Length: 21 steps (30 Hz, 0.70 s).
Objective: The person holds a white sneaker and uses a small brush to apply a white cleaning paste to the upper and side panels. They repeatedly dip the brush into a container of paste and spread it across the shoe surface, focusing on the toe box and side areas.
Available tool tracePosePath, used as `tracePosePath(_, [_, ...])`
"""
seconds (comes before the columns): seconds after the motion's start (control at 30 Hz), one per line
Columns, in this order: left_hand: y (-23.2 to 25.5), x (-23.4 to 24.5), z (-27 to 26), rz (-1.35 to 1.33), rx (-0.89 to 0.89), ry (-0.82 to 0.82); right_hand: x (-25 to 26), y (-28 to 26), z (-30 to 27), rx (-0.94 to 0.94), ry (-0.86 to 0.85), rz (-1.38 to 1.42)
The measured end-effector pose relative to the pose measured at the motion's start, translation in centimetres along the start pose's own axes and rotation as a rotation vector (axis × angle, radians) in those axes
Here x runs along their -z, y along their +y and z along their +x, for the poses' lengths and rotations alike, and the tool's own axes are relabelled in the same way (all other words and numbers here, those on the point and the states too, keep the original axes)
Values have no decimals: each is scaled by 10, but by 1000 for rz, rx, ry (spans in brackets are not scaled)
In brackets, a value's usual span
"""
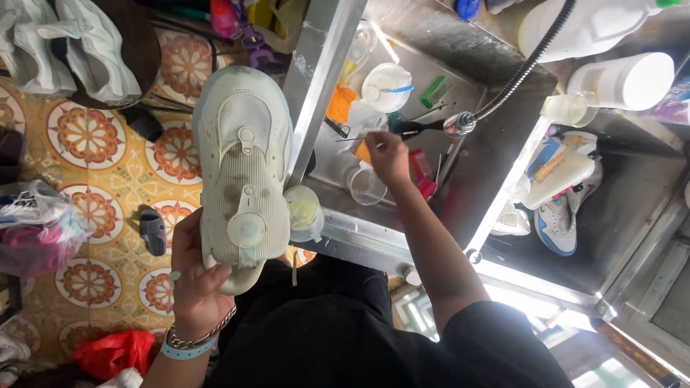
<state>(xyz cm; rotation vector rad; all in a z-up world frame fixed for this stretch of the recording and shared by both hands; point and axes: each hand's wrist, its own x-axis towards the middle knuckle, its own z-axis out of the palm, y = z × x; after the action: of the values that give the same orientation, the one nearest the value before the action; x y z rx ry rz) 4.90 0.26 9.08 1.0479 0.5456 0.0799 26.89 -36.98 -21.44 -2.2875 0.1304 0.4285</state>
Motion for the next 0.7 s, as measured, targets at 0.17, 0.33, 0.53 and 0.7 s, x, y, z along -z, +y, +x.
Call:
tracePosePath(0.17, [-8,22,-1,-123,-14,-5,31,-100,-138,153,-337,222])
tracePosePath(0.33, [-12,31,13,-153,-85,-76,-5,-129,-207,226,-380,276])
tracePosePath(0.53, [-14,40,25,-122,-64,-75,-42,-142,-191,501,-4,194])
tracePosePath(0.7, [-13,44,24,-17,-32,-16,-26,-119,-152,584,92,196])
